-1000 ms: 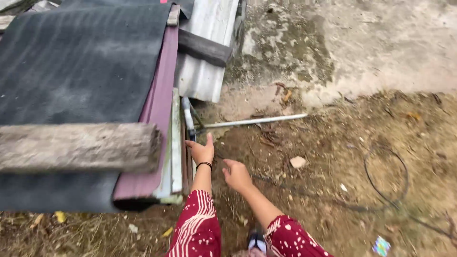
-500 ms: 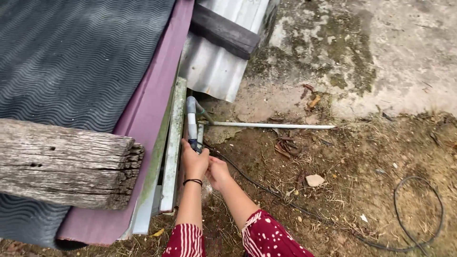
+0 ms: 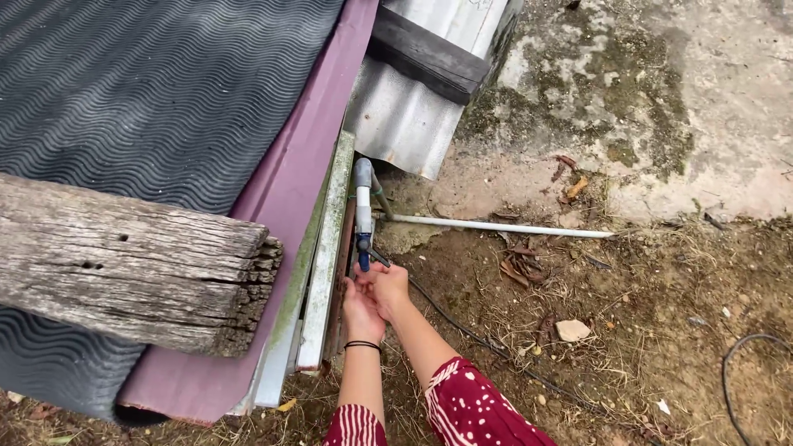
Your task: Tying a bag of waste, placing it in a bin, turning off a water tap, and picking up litter in a yard.
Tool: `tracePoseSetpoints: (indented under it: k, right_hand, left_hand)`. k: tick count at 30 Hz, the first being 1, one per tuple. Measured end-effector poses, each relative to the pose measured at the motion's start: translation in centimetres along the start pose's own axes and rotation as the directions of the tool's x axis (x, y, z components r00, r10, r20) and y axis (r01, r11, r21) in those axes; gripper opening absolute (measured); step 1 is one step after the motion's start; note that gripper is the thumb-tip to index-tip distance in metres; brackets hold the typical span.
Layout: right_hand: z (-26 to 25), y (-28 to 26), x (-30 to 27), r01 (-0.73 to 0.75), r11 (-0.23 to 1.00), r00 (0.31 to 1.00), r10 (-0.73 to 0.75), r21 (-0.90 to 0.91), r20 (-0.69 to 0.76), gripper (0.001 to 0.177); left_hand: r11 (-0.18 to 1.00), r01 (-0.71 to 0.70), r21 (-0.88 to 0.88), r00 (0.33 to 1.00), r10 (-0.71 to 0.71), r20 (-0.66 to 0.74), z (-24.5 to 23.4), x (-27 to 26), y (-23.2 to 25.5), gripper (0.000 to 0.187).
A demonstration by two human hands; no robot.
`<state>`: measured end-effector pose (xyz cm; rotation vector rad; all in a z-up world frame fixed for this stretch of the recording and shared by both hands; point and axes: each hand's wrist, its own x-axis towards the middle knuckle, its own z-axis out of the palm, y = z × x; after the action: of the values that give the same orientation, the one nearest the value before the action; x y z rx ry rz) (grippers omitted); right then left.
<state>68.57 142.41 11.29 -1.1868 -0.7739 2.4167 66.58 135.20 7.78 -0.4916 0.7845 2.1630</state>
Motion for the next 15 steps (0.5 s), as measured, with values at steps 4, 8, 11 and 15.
tracePoseSetpoints:
  k: [4,8,11,15]
  right_hand:
    - [0.5,0.3,-0.5,0.134,0.983,0.969,-0.158,-0.128,-0.193,0.013]
    - [2.3,-2.2,-2.8,0.070,0.983,0.977,-0.101,-0.167,-0.186,0.026]
    - [0.6,-1.1,-1.1,-0.002,0.999,1.000,0.002,0.038,-0.004,0.024]
    - [0.1,-0.5,-0.8,0.075,0.976,0.993,-0.093,-0.206,-0.077,0.023]
  left_hand:
    - [0.993,0.090,0.082,0.995,-0.086,-0.058,4.2,-2.3,1.3,0.054]
    - [0.997,0.073,0.035,0.994,-0.070,-0.088,-1.1,2.3,-0.1,0.047]
    - [1.000,0.016,-0.007,0.999,-0.017,-0.042,-2.0,3.7,-0.2,0.041]
    - [0.996,0.063,0.058,0.995,-0.059,-0.077,4.5,-0.6,2.1,0.034]
